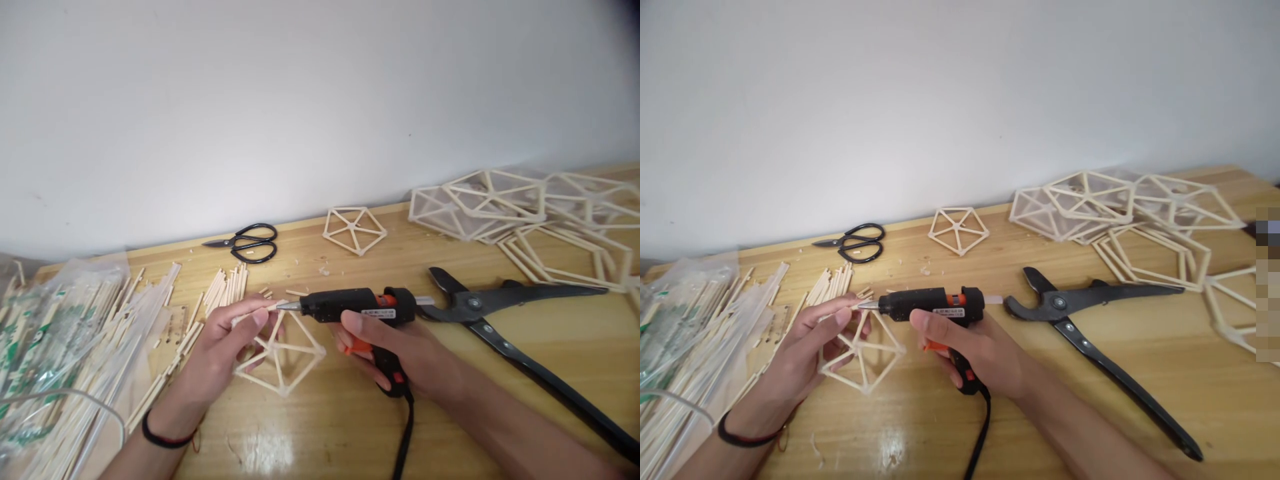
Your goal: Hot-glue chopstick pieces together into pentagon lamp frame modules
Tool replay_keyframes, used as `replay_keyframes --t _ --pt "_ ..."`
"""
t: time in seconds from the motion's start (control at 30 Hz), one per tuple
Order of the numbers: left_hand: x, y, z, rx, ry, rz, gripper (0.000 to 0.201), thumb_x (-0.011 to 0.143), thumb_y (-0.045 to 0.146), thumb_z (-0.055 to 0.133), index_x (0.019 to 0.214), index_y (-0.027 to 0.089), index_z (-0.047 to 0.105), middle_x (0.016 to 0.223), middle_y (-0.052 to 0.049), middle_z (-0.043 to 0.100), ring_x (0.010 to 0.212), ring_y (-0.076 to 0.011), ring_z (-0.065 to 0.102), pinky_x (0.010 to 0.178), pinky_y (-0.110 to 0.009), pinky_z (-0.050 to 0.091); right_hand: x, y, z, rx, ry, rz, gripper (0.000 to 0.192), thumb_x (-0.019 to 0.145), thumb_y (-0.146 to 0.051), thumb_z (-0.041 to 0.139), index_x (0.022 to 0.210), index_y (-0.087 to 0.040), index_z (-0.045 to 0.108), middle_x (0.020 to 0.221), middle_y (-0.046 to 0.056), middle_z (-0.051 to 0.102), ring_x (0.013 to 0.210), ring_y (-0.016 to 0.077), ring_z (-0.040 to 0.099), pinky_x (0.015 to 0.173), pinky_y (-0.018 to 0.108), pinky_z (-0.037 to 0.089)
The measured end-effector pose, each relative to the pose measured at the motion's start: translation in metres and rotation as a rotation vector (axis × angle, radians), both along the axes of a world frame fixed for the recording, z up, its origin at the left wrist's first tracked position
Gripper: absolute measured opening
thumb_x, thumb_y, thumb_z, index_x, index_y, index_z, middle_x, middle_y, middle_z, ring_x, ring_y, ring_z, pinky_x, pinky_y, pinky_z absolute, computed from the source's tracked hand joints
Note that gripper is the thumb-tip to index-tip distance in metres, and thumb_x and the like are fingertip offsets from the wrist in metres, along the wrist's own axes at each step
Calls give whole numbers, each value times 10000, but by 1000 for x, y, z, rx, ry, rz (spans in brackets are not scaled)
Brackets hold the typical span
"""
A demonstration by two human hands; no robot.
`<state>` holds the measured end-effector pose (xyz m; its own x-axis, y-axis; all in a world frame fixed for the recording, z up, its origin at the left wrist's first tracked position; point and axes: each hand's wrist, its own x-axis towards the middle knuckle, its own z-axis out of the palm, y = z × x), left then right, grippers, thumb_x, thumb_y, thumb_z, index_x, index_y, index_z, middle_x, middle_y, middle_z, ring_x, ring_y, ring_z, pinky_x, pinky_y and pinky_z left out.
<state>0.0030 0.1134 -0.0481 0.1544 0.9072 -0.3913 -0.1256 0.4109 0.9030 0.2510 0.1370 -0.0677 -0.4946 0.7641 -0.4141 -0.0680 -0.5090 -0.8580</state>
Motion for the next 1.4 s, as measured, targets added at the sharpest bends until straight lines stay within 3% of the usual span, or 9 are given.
replay_keyframes --t 0.2,0.43,0.57,0.77,0.93,1.13,1.4 --pt "-1 1 0 -6 -4 -2 415 880 528 823 1060 155 842 784 -40 669 575 -85 511 437 -155 347 0 0 1 14 -83 23 720 660 -888 772 634 -179 649 500 -53 450 345 86 438 363 251 276" --pt "0 0 1 21 10 -8 367 888 521 816 953 161 837 782 -37 659 604 -100 544 466 -160 386 0 -1 -9 10 27 -15 700 695 -866 765 680 -174 660 541 -66 434 359 64 387 357 238 242" --pt "1 -1 2 57 6 -28 362 908 512 799 997 165 853 767 -32 644 613 -92 521 486 -156 381 0 -5 -13 51 -60 -14 671 745 -829 764 669 -171 657 521 -60 442 368 77 415 378 245 285" --pt "-1 -1 2 22 -26 -14 394 886 542 807 1029 176 844 785 -30 648 599 -88 506 482 -159 375 0 -5 -17 88 -23 -20 650 781 -808 756 726 -163 698 570 -32 508 386 77 412 361 241 264" --pt "-2 -2 0 -2 -20 -21 398 868 550 817 943 159 817 800 -41 669 617 -107 541 498 -175 391 -2 -4 -20 98 32 -42 647 795 -809 742 731 -169 681 564 -59 440 377 71 376 361 238 227" --pt "-2 -1 1 -29 -32 2 404 865 548 814 980 161 809 801 -30 675 590 -97 521 515 -192 378 0 -5 -17 155 -52 -1 603 865 -760 711 746 -171 671 558 -55 469 388 89 409 398 259 255" --pt "-1 -1 3 -19 -40 -9 420 879 558 792 1033 168 830 774 -21 650 584 -101 502 503 -199 373 2 -7 -17 145 -114 22 623 840 -781 709 707 -175 653 477 -46 487 373 92 390 401 262 254"
